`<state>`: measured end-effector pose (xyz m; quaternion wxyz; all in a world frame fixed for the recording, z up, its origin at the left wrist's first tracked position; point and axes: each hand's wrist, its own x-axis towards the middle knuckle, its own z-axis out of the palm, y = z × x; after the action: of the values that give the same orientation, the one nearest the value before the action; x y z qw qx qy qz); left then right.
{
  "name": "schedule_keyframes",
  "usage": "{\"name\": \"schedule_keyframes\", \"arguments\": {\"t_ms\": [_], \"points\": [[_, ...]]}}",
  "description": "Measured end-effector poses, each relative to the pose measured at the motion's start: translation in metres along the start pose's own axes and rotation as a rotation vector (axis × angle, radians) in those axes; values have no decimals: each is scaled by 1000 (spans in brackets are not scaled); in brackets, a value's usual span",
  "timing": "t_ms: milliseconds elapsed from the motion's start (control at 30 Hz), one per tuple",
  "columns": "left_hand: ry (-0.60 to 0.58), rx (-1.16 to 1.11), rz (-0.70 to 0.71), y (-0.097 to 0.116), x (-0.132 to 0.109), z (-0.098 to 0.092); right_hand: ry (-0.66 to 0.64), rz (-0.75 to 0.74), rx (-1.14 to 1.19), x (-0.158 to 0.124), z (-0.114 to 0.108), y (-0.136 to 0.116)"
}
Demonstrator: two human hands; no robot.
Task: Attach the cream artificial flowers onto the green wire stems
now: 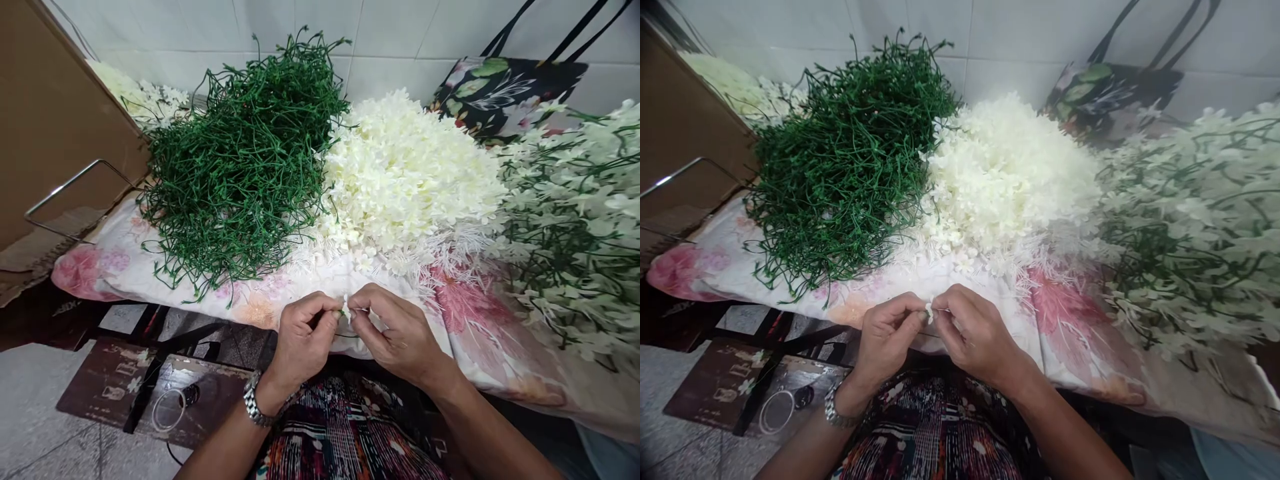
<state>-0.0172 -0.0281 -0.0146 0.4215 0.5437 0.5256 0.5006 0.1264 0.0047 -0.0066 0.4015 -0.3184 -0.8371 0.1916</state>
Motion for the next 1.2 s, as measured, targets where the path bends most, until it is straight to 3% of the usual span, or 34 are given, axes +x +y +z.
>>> {"name": "schedule_keyframes", "arguments": {"t_ms": [867, 967, 1200], "points": [[12, 28, -46, 3, 4, 4, 44, -20, -65, -4, 12, 7], [15, -50, -88, 2, 4, 2, 34, -19, -49, -2, 7, 5], [1, -468, -164, -10, -1, -7, 34, 33, 12, 3, -18, -13]]}}
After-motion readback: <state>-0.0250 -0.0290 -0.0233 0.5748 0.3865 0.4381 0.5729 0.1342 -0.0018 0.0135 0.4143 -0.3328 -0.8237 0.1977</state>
